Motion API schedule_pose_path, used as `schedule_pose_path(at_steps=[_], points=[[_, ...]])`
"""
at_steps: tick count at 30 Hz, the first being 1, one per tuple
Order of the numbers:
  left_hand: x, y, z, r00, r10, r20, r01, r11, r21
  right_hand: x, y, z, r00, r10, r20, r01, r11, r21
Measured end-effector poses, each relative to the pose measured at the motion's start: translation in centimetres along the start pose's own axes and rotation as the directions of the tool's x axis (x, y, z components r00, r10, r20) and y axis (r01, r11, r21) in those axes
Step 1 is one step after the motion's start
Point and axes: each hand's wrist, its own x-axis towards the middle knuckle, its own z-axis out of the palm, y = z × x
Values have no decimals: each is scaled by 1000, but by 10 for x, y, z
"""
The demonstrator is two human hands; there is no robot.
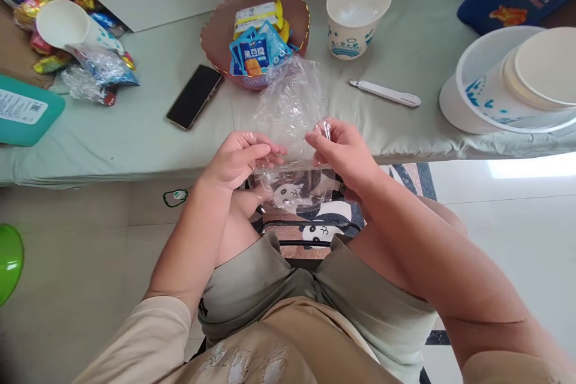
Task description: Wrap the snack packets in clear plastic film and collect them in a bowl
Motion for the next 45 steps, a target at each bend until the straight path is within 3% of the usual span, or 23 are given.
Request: schedule_pose_path(at_steps=[3,5,8,10,11,13,15,16,17,19,21,25,30,33,36,39,42,45], points=[[2,1,2,986,114,-118,-117,993,-19,1,1,-2,998,-58,-3,58,996,72],[3,0,0,976,182,-121,-184,983,1,1,1,-4,995,-101,-3,101,989,105],[4,-5,-3,960,273,-55,-259,948,188,1,2,-6,989,-148,-9,148,983,110],[4,-10,-5,922,379,-79,-333,880,339,-1,2,-7,986,-166,-13,166,983,82],[4,-12,-5,879,461,-119,-381,831,405,-3,2,-8,985,-174,-17,175,983,55],[2,-13,-6,751,631,-195,-461,712,529,-9,0,-8,979,-202,-26,202,979,-13],[-2,-11,-7,623,759,-191,-508,578,639,-15,-3,-6,967,-250,-37,247,966,-69],[-4,-8,-8,582,799,-153,-529,515,675,-18,-5,-5,960,-278,-42,274,958,-87],[-5,-6,-9,568,817,-101,-548,467,694,-20,-7,-3,952,-303,-49,297,950,-98],[-7,-1,-10,603,798,-4,-588,448,674,-20,-9,2,935,-347,-80,337,935,-108],[-6,1,-10,683,730,5,-591,550,590,-15,-7,7,912,-396,-110,384,916,-112],[2,-3,-6,801,581,-147,-530,801,280,1,9,5,874,-482,-63,467,868,-170],[14,-10,-8,919,327,-219,-345,937,-49,14,22,-2,872,-484,-75,457,859,-231],[21,-11,-14,931,231,-282,-272,956,-112,34,28,1,855,-497,-145,452,853,-260],[30,-12,-21,914,220,-341,-278,951,-133,63,41,6,844,-496,-203,439,857,-269],[37,-11,-26,922,201,-330,-256,957,-133,82,48,4,887,-423,-185,401,904,-148],[41,-7,-29,943,161,-291,-203,972,-119,80,39,0,927,-360,-109,362,932,1],[43,-2,-29,961,103,-255,-143,980,-142,66,22,5,937,-344,-54,345,939,3]])
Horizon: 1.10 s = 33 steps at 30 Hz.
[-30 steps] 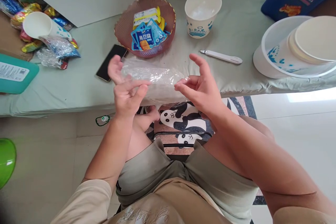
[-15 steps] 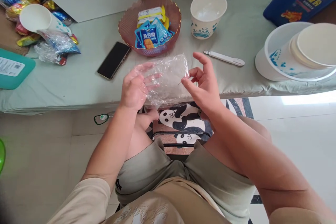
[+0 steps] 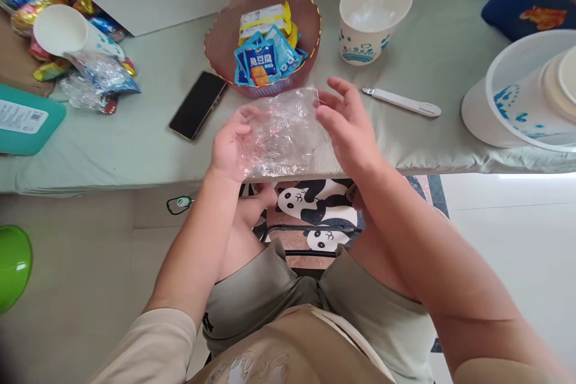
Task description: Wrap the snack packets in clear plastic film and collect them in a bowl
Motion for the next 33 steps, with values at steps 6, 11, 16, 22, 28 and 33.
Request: schedule_pose_path(at_steps=[6,11,16,22,28,33], points=[[5,0,2,999,-38,-34,40,998,56,-13,-11,15,967,256,20,-257,962,90],[12,-8,-7,984,-17,-177,17,1000,3,-11,-9,14,982,180,-56,-173,979,110],[8,-6,-10,991,-125,-51,119,987,-109,-8,-11,21,980,177,-91,-156,968,198],[3,0,-4,984,-177,0,177,984,17,-10,-18,20,943,323,83,-333,923,191],[-2,6,-6,971,-183,153,165,979,119,-12,-20,14,929,358,90,-366,926,95],[-2,5,-6,988,-126,91,124,992,28,-11,-13,17,955,293,56,-298,927,230]])
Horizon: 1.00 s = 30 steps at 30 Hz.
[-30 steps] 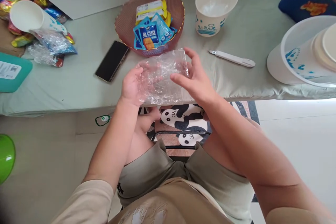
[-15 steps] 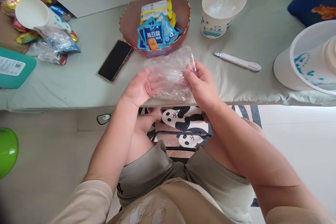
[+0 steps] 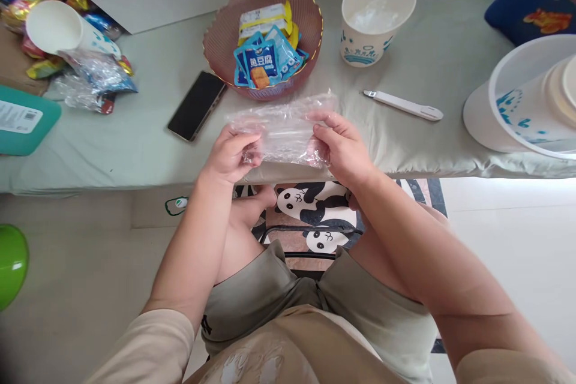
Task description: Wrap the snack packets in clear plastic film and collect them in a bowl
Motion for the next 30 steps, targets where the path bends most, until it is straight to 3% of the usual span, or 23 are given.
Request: schedule_pose_path(at_steps=[4,9,11,15,18,20,22,24,27,30], points=[[2,3,-1,1000,-8,28,11,995,-101,2,-2,1,999,-23,24,22,999,49],[4,7,-6,998,-45,35,47,997,-64,4,-9,-6,998,-41,46,45,993,-106],[5,5,-8,1000,-11,29,11,1000,-10,3,-9,-9,992,-106,64,120,957,-265],[7,-4,-8,989,146,12,-146,979,140,4,-4,-17,976,-182,118,217,783,-583],[6,-5,-8,977,205,62,-214,948,236,8,-4,-29,956,-286,62,262,738,-622],[4,-3,-6,974,179,139,-211,940,269,11,-8,-37,936,-351,29,313,792,-524],[3,1,-2,967,141,211,-199,939,282,11,-15,-40,957,-283,58,285,888,-360],[3,3,3,958,144,247,-214,934,286,9,-22,-37,976,-96,194,146,955,-259],[7,2,8,951,238,197,-293,899,326,3,-27,-24,891,228,393,-77,928,-364],[13,-4,8,930,359,79,-359,842,401,-1,-26,-14,826,363,432,-140,873,-466]])
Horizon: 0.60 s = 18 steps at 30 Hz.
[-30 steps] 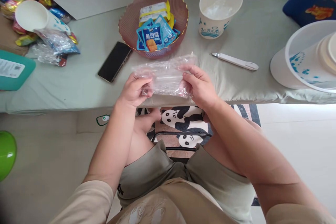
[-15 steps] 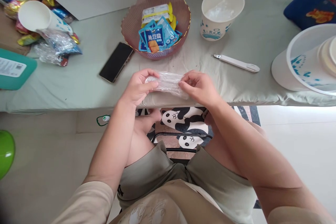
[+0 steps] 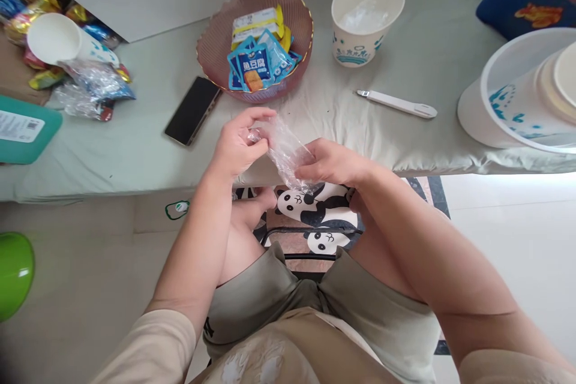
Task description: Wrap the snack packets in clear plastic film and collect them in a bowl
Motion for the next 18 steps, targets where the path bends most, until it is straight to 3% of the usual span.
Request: schedule_pose_path(at_steps=[3,8,10,13,16,18], points=[[5,-14,-2,991,83,-106,-79,996,36,0,0,4,998,12,-67,-14,999,-39],[16,-39,-14,941,292,-172,-277,955,106,-5,-2,1,984,53,-168,-84,979,-183],[19,-44,-17,928,328,-178,-314,944,103,-7,-2,-1,970,23,-240,-51,993,-110],[17,-43,-15,932,342,-122,-333,939,85,-7,-1,-3,926,-71,-372,99,993,58],[13,-37,-9,939,341,-55,-337,939,68,-5,0,-1,965,-117,-233,137,988,72],[10,-33,-6,939,341,-39,-339,939,46,-1,3,1,965,-164,-203,182,980,76]])
